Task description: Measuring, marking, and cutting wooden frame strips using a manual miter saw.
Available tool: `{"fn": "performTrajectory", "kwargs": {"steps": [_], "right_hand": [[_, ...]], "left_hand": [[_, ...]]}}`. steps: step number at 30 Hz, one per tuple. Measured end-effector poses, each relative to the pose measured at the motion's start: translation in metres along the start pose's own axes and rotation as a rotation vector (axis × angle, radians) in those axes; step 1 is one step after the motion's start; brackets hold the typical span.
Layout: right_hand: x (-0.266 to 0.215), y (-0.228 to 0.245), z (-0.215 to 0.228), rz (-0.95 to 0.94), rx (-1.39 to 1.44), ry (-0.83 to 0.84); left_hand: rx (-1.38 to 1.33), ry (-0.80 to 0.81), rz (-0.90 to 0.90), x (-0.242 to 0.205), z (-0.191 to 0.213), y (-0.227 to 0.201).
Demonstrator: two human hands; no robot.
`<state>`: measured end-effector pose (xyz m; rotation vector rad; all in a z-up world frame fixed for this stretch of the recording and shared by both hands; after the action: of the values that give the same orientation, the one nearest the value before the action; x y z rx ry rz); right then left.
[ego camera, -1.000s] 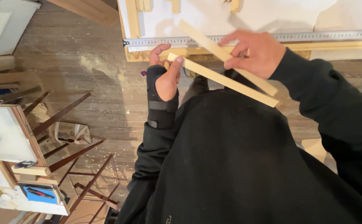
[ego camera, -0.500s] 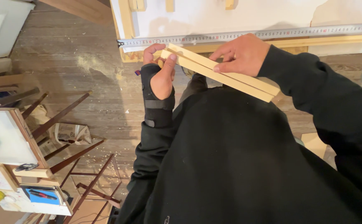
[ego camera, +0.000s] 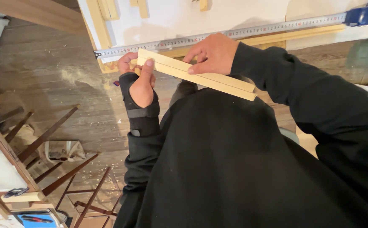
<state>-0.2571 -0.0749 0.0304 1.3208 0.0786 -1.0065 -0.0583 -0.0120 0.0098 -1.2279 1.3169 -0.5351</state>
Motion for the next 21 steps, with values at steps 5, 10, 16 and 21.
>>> {"fn": "performTrajectory", "kwargs": {"steps": [5, 10, 16, 21], "right_hand": [[-0.003, 0.001, -0.001, -0.043, -0.026, -0.003], [-0.006, -0.003, -0.004, -0.046, 0.066, -0.004], [-0.009, -0.034, -0.003, -0.036, 0.138, -0.018], [-0.051, -0.061, 0.070, -0.051, 0.214, -0.200]], "left_hand": [[-0.024, 0.007, -0.014, 0.001, 0.002, 0.004], [-0.016, 0.015, -0.003, -0.001, 0.000, 0.003], [0.113, 0.031, -0.096, 0.005, -0.001, 0.017], [0.188, 0.001, -0.054, 0.006, -0.008, 0.019]]}}
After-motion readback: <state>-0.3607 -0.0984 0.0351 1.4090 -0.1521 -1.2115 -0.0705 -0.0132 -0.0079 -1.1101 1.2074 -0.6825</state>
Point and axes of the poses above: each hand's wrist, its own x-axis towards the middle knuckle, its own z-axis out of the back of the hand, y = z × x, the point moved 5 cm from there along x, towards the middle knuckle, and after that the axes turned 3 degrees about x, right-handed, at the moved point
